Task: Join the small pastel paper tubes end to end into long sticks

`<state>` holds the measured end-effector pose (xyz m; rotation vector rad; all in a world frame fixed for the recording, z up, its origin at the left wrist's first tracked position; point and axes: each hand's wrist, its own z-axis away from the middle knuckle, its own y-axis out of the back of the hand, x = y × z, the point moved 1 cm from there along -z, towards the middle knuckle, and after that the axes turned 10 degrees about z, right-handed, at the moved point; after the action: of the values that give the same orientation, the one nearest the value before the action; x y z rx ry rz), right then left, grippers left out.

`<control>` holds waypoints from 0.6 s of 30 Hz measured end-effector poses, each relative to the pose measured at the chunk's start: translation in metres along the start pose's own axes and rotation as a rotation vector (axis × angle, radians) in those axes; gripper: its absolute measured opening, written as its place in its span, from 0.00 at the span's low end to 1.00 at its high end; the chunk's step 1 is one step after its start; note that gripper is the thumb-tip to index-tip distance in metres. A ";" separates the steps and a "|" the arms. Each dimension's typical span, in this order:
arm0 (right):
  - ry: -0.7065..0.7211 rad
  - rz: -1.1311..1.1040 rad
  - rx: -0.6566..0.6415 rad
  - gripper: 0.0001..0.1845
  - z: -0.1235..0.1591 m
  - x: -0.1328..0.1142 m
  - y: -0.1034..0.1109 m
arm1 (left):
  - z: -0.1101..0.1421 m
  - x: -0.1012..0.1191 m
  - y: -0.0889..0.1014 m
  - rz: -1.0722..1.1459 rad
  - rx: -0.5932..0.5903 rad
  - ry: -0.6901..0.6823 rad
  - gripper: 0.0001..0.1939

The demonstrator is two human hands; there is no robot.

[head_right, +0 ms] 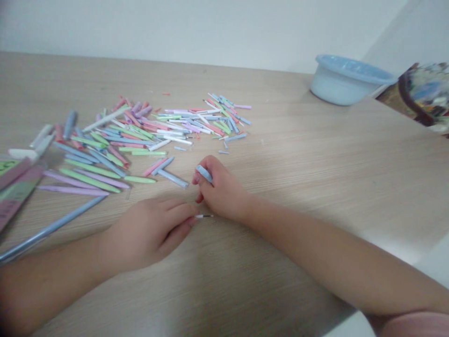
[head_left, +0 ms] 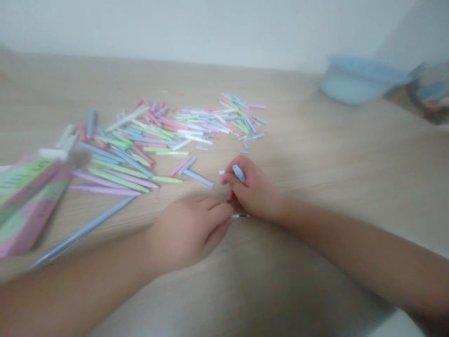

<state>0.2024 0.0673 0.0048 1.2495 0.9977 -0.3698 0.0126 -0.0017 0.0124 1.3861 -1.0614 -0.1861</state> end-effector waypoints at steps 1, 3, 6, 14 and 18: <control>-0.035 -0.069 -0.039 0.04 0.003 0.001 0.001 | 0.000 -0.002 0.000 0.027 0.009 0.037 0.11; -0.079 -0.171 -0.098 0.05 0.013 0.006 0.005 | 0.000 -0.004 0.001 0.060 0.024 0.095 0.12; -0.092 -0.226 -0.114 0.05 0.035 0.017 0.014 | 0.001 -0.003 0.002 0.056 0.027 0.153 0.13; 0.038 -0.056 -0.170 0.12 0.063 0.026 0.026 | 0.000 0.000 0.000 0.104 0.016 0.184 0.13; 0.121 0.022 -0.202 0.15 0.060 0.020 0.033 | 0.001 0.001 0.002 0.113 0.020 0.184 0.13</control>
<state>0.2630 0.0288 0.0083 1.1084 1.0956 -0.1732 0.0119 -0.0025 0.0142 1.3299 -0.9865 0.0339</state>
